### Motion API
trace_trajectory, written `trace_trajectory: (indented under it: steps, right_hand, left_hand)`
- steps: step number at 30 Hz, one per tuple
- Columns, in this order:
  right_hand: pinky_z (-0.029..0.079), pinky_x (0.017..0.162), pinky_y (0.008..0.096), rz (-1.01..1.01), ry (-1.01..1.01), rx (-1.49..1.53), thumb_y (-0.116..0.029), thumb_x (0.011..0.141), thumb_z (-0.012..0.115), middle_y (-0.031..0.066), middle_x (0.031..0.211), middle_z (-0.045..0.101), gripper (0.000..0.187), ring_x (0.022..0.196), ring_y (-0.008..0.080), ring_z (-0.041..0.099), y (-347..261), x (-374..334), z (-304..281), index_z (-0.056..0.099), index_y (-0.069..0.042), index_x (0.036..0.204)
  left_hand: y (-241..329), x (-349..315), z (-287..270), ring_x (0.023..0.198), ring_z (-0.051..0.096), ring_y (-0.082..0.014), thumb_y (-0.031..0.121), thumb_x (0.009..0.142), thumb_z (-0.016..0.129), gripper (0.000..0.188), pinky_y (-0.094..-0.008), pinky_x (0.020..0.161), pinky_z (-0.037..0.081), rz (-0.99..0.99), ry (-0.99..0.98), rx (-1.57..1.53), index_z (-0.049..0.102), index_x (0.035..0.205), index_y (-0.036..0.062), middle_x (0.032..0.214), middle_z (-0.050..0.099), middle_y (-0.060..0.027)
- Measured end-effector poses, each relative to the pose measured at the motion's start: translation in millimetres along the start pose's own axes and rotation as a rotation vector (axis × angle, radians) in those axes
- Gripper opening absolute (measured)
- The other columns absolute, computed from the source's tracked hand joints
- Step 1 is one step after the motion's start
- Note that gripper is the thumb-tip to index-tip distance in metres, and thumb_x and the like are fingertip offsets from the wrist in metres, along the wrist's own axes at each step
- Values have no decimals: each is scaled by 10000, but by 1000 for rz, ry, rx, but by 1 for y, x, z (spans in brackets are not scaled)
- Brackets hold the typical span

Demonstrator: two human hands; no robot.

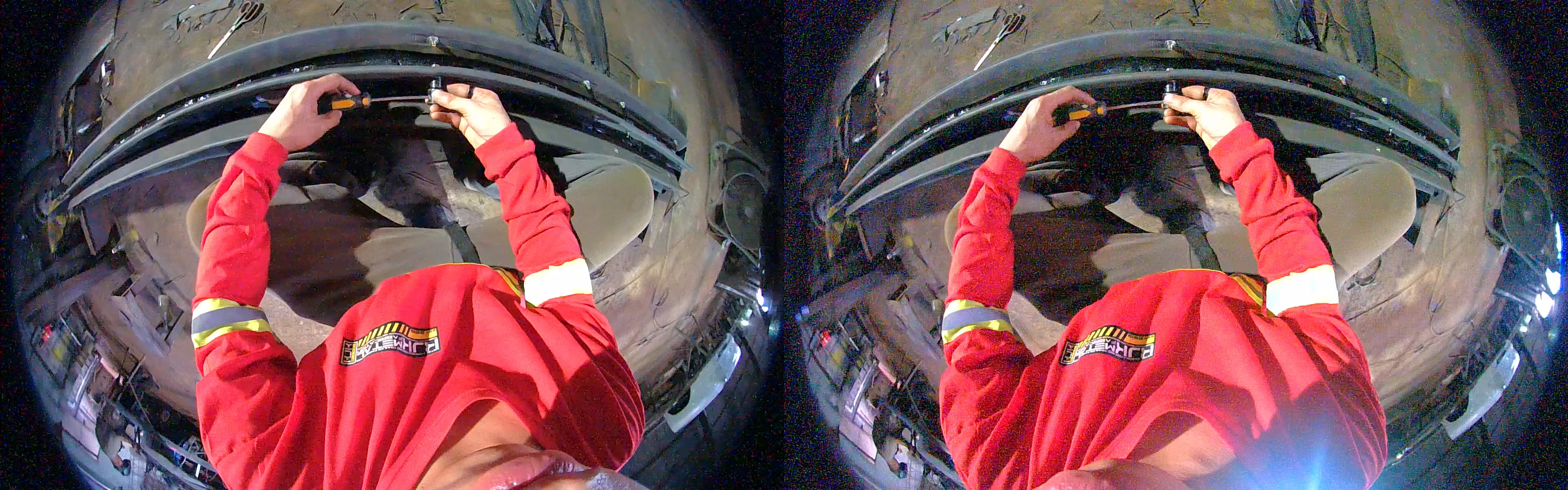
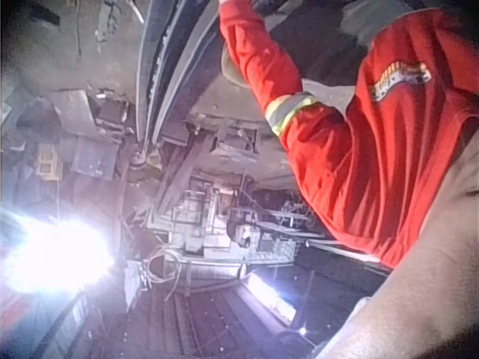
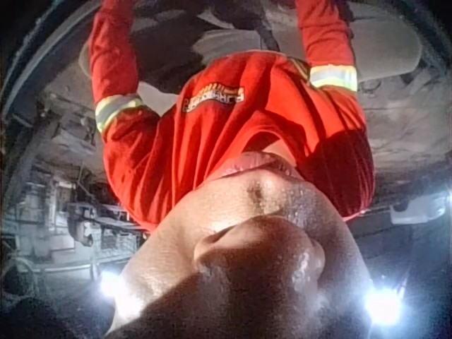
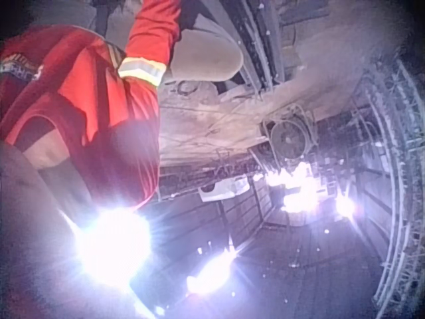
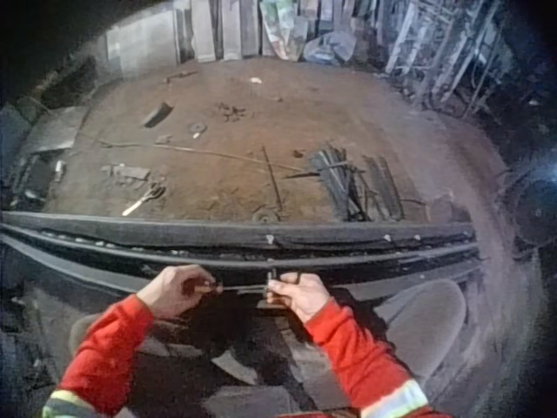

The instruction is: The person sits on the floor and assembles a metal frame structure. They align metal bars and secure them using a screwdriver to tighten screws at various connection points.

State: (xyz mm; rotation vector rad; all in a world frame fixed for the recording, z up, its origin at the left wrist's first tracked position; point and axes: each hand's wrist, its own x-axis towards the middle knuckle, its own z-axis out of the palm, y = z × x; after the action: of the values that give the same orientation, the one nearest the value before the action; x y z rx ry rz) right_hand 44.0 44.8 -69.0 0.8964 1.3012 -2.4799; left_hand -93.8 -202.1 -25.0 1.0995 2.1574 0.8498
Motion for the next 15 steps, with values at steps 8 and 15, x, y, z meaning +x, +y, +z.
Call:
trace_trajectory:
  steps: [8, 15]
  right_hand:
    - [554, 656, 293, -113, 171, 162, 57, 714, 699, 137, 862, 616, 441, 718, 204, 634, 18, -8, 11, 475, 84, 1093]
    - [567, 604, 306, -322, 232, -76, 72, 741, 658, 190, 860, 623, 458, 716, 212, 640, 35, -6, 20, 442, 134, 1141]
  left_hand:
    - [29, -9, -10, 855, 606, -143, -46, 717, 657, 340, -282, 798, 478, 11, 166, -133, 574, 1042, 5, 945, 627, -69]
    - [100, 9, -4, 772, 628, -168, -14, 804, 592, 265, -291, 687, 509, 143, 249, -204, 548, 1063, 15, 901, 626, -100]
